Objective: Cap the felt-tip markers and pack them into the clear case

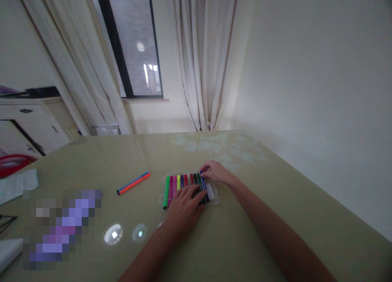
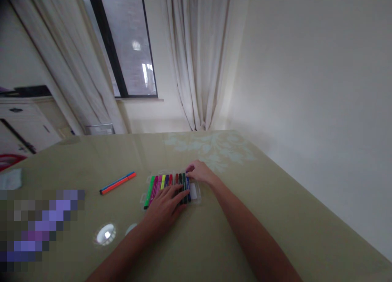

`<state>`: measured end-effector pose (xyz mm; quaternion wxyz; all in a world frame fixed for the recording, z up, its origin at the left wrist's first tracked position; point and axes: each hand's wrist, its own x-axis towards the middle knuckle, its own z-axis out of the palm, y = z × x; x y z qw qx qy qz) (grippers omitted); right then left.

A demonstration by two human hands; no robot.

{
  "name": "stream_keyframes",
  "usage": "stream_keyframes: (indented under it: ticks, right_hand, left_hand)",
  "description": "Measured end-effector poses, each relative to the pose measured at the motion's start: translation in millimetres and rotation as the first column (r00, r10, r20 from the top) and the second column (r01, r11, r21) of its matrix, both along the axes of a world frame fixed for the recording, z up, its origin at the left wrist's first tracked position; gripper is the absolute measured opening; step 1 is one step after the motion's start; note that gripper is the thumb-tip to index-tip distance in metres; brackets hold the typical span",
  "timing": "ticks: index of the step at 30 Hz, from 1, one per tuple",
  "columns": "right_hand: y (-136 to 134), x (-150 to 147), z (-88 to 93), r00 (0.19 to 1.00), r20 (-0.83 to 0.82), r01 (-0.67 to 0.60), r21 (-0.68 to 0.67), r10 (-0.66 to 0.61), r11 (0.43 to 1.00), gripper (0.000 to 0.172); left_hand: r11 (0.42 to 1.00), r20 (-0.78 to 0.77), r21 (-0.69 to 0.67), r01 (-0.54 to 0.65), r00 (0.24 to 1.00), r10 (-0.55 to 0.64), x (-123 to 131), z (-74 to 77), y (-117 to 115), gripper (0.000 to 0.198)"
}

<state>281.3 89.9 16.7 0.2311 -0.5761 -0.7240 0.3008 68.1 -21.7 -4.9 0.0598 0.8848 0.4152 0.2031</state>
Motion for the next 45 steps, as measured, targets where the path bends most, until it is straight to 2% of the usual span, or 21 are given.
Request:
stream_keyframes:
  ticks: [6,11,14,15,16,17,18,19,21,22,23,25,29,36,39,42,44,45]
  right_hand:
    - [-2.4,1.4,5.1,0.995,0.088,-0.049,-0.001,0.049,0.999,0.029]
    - [-5.7,0.4,9.4,0.989,0.138,-0.052,-0.005,0.052,0.999,0.032]
    - [-7.8,-0.5,12.7,0.985,0.166,-0.052,0.005,0.051,0.999,0.031]
    - [-8.3,-0.8,14.0,0.984,0.174,-0.051,0.012,0.048,0.999,0.03]
    - [-8.7,-1.1,15.4,0.983,0.178,-0.048,0.021,0.044,0.999,0.028]
    - [-8.9,-1.4,16.9,0.983,0.179,-0.042,0.033,0.036,0.999,0.025]
    - [-9.1,-1.7,18.5,0.984,0.175,-0.033,0.045,0.024,0.998,0.022]
    - [-9.1,-2.0,20.2,0.985,0.171,-0.022,0.059,0.011,0.998,0.02]
    - [-8.9,-2.1,23.5,0.987,0.161,-0.002,0.084,-0.012,0.996,0.02]
    - [-8.8,-2.0,25.1,0.988,0.155,0.006,0.094,-0.021,0.996,0.021]
    - [-8.6,-1.9,26.4,0.989,0.148,0.011,0.102,-0.027,0.995,0.021]
    - [-8.6,-1.3,28.3,0.992,0.124,0.016,0.117,-0.031,0.993,0.02]
    - [-10.1,-1.5,30.0,0.997,0.08,0.011,0.14,-0.022,0.99,0.018]
    - [-17.5,-9.6,38.8,1.0,0.002,-0.006,0.181,0.006,0.984,0.014]
    - [-21.8,-16.2,44.5,0.996,-0.085,-0.011,0.203,0.029,0.979,0.015]
    - [-28.0,-25.2,49.0,0.973,-0.208,-0.067,0.18,0.105,0.981,0.018]
    - [-32.7,-31.5,50.9,0.949,-0.268,-0.122,0.166,0.164,0.979,0.021]
    - [-34.7,-34.3,51.5,0.942,-0.282,-0.139,0.165,0.182,0.977,0.02]
  left_hand:
    - [1.0,-0.029,-0.014,-0.009,1.0,0.009,2.0,4.3,-2.2,0.042]
    - [1.0,-0.015,-0.01,-0.007,1.0,0.007,6.1,2.1,-4.0,0.041]
    - [1.0,0.073,-0.008,0.013,0.997,-0.013,-6.3,4.4,8.6,0.044]
    - [1.0,0.117,-0.008,-0.017,0.993,0.018,-15.7,6.7,15.6,0.045]
    - [0.993,0.155,-0.005,-0.116,0.981,0.115,-27.8,9.6,23.3,0.045]
    - [0.967,0.17,0.0,-0.253,0.953,0.249,-42.1,12.7,31.0,0.044]
    - [0.912,0.161,0.019,-0.409,0.902,0.401,-57.8,15.6,38.0,0.043]
    - [0.842,0.106,0.046,-0.537,0.841,0.531,-73.8,17.9,43.8,0.042]
    - [0.692,-0.062,0.09,-0.717,0.689,0.722,-102.2,20.0,51.0,0.042]
    - [0.626,-0.122,0.095,-0.774,0.615,0.779,-112.8,19.7,52.5,0.042]
    - [0.59,-0.166,0.099,-0.801,0.571,0.804,-120.4,18.9,53.0,0.041]
    - [0.562,-0.214,0.092,-0.822,0.535,0.817,-127.3,16.6,52.5,0.039]
    - [0.606,-0.204,0.06,-0.793,0.585,0.785,-125.8,12.9,53.1,0.034]
    - [0.706,-0.034,-0.053,-0.706,0.708,0.705,-124.0,8.9,61.2,0.032]
    - [0.782,0.107,-0.112,-0.613,0.775,0.623,-100.6,11.7,59.4,0.027]
    - [0.845,0.241,-0.192,-0.5,0.81,0.534,-60.7,16.0,46.8,0.028]
    - [0.897,0.498,-0.343,-0.278,0.756,0.425,-34.2,18.2,33.7,0.03]
    - [0.914,0.589,-0.359,-0.188,0.714,0.378,-23.3,18.9,27.1,0.03]
